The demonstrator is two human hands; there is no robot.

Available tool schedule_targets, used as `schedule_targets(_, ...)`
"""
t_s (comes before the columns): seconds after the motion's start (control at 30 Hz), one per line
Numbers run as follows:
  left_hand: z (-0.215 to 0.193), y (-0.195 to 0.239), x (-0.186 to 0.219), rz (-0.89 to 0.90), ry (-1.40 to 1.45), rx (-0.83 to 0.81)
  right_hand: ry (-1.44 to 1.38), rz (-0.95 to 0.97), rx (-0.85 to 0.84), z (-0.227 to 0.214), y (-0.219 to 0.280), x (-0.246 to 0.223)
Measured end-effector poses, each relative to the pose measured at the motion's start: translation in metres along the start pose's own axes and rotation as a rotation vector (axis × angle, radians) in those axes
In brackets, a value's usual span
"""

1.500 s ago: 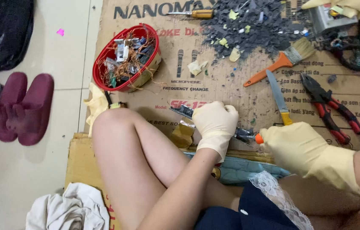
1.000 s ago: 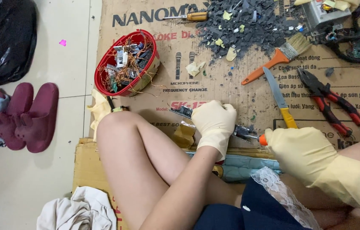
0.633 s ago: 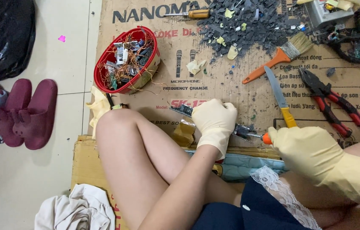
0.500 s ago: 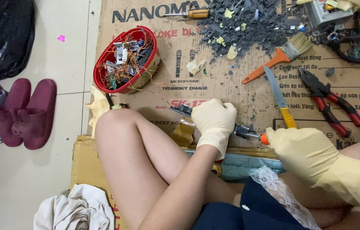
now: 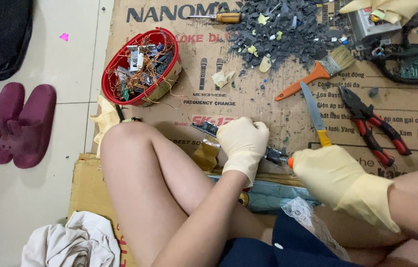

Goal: The person sits on the floor and uses a screwdriver and pliers to disassemble a small electronic device. They remove screws and components from the device, placing them into a red container.

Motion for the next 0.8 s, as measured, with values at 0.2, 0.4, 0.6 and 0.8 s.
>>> schedule_targets(0.2, 0.003, -0.001, -0.001, -0.032, 0.008, -0.056, -0.144, 0.253, -0.374, -0.040, -0.005, 0.005)
schedule_targets(0.4, -0.002, -0.003, 0.002, -0.023, 0.012, -0.091, -0.749, 0.484, -0.352, -0.019, -0.009, 0.037)
schedule_targets(0.6, 0.008, -0.001, -0.005, -0.002, -0.004, -0.033, -1.004, 0.508, -0.242, 0.016, -0.007, 0.047)
schedule_targets(0.8, -0.002, 0.005, -0.005, 0.039, 0.066, 0.024, -1.261, 0.532, -0.234, 0.047, -0.015, 0.058)
Point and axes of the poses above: each hand's wrist, its own y-axis away from the middle knuckle, its own z-axis out of the palm, x = y × z, the point moved 3 cm from there along -y, towards the middle knuckle, and after that the axes turned 1 degree about z, right-handed, at the moved point
